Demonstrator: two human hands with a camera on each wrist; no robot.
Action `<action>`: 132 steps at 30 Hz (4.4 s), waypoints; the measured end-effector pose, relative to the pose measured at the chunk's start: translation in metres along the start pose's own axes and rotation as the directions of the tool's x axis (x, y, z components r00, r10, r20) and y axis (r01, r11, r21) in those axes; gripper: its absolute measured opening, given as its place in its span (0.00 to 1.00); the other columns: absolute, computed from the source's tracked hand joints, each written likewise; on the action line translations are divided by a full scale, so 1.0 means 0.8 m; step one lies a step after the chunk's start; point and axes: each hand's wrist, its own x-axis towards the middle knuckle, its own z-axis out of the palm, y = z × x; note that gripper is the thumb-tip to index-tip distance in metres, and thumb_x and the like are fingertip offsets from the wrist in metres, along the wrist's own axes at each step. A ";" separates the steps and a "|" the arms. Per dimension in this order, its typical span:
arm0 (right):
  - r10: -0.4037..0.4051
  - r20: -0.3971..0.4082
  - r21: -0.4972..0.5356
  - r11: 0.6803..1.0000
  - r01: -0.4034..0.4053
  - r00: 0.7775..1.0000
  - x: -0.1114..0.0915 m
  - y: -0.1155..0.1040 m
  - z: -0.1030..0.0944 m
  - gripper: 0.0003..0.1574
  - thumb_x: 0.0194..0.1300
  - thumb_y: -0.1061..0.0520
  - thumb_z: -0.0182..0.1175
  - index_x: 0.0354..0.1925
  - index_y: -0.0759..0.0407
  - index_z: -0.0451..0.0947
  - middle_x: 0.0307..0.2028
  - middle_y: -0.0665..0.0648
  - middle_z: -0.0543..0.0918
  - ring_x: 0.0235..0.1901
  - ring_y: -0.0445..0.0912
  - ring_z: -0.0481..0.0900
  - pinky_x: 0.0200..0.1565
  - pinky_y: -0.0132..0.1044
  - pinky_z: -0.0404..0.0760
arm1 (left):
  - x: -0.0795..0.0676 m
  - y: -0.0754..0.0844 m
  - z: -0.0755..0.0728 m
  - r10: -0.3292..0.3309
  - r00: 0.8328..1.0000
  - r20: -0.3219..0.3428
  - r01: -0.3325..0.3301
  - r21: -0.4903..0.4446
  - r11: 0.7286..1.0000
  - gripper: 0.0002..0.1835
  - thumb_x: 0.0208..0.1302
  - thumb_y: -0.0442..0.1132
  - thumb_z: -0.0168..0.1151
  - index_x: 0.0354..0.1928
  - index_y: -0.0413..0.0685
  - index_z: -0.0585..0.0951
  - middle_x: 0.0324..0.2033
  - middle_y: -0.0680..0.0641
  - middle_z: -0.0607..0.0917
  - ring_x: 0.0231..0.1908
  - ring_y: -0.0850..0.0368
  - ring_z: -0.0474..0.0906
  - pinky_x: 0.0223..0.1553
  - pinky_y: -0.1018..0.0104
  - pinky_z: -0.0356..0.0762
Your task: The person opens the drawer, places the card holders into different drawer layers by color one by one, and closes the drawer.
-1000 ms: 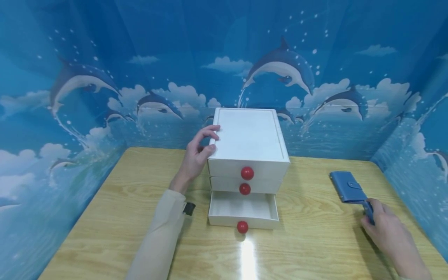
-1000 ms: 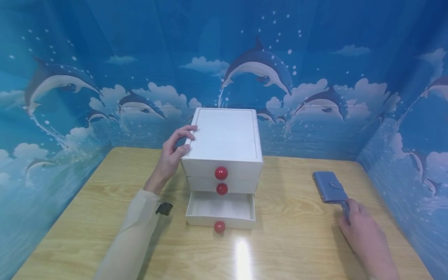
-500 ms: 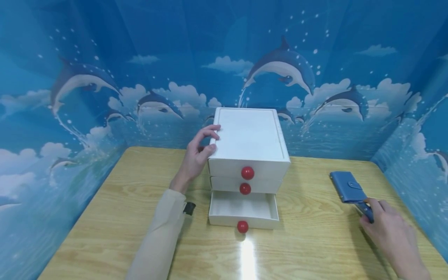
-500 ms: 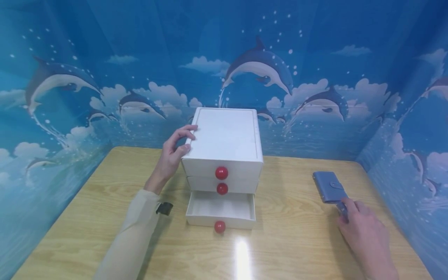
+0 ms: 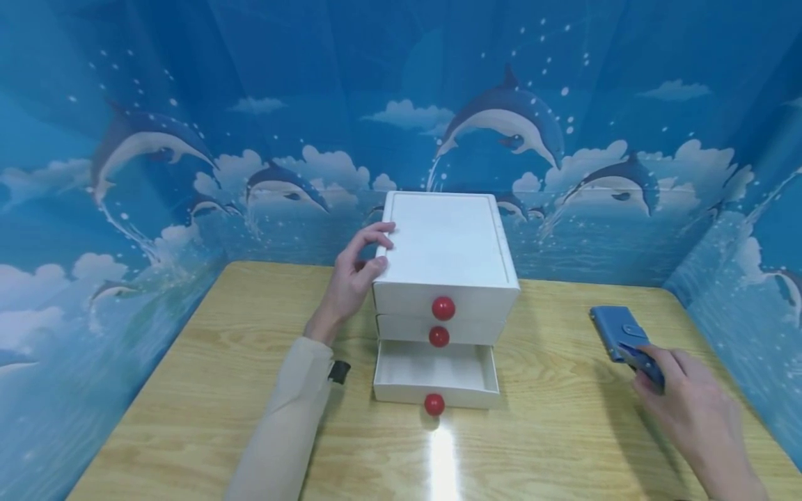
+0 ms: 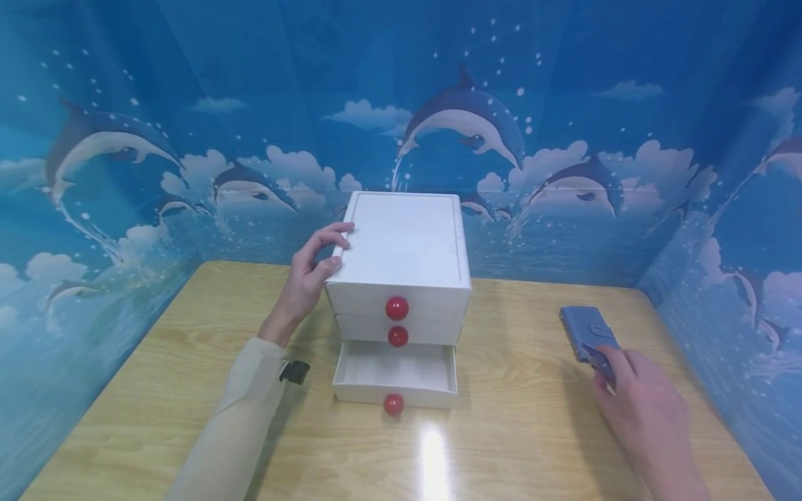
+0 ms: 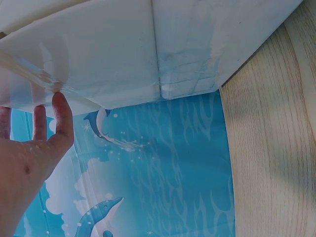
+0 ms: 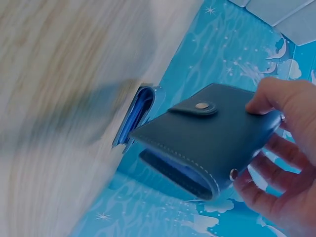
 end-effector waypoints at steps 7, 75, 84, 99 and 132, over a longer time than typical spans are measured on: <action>-0.106 -0.110 0.017 0.994 0.108 0.988 0.008 -0.010 -0.002 0.40 0.67 0.37 0.40 0.46 0.67 0.83 0.32 0.69 0.85 0.28 0.62 0.82 0.27 0.60 0.77 | 0.000 0.000 0.000 -0.006 1.000 -0.004 0.006 0.003 1.000 0.14 0.68 0.41 0.53 0.52 0.46 0.77 0.71 0.53 0.74 0.73 0.54 0.65 0.64 0.40 0.73; -0.391 -0.352 0.218 0.849 0.481 0.850 0.035 -0.124 0.002 0.29 0.79 0.46 0.49 0.38 0.65 0.87 0.32 0.59 0.87 0.29 0.51 0.82 0.34 0.40 0.78 | -0.001 0.000 -0.001 0.008 1.000 0.005 -0.008 0.008 1.000 0.13 0.69 0.41 0.53 0.52 0.46 0.77 0.71 0.53 0.73 0.73 0.55 0.64 0.63 0.42 0.74; -0.419 -0.365 0.246 0.818 0.520 0.831 0.036 -0.135 0.005 0.27 0.79 0.47 0.51 0.39 0.65 0.88 0.34 0.58 0.88 0.31 0.51 0.83 0.39 0.36 0.79 | 0.001 -0.002 0.000 0.004 1.000 0.001 -0.004 0.014 1.000 0.14 0.69 0.42 0.52 0.52 0.46 0.77 0.71 0.53 0.74 0.73 0.55 0.64 0.63 0.41 0.73; -0.496 -0.375 0.234 0.767 0.597 0.783 0.038 -0.160 0.007 0.26 0.80 0.49 0.50 0.40 0.64 0.89 0.36 0.60 0.90 0.33 0.53 0.86 0.37 0.43 0.80 | 0.001 -0.001 0.000 -0.007 1.000 0.000 0.007 0.015 1.000 0.13 0.69 0.41 0.52 0.52 0.47 0.77 0.71 0.54 0.73 0.73 0.56 0.64 0.63 0.43 0.73; -0.605 -0.300 0.264 0.690 0.674 0.737 0.046 -0.217 0.021 0.21 0.81 0.54 0.47 0.47 0.57 0.88 0.40 0.55 0.91 0.37 0.48 0.87 0.36 0.41 0.85 | -0.002 0.000 -0.001 -0.006 1.000 -0.003 0.006 0.009 1.000 0.13 0.69 0.41 0.52 0.52 0.47 0.77 0.71 0.54 0.74 0.73 0.56 0.64 0.61 0.43 0.74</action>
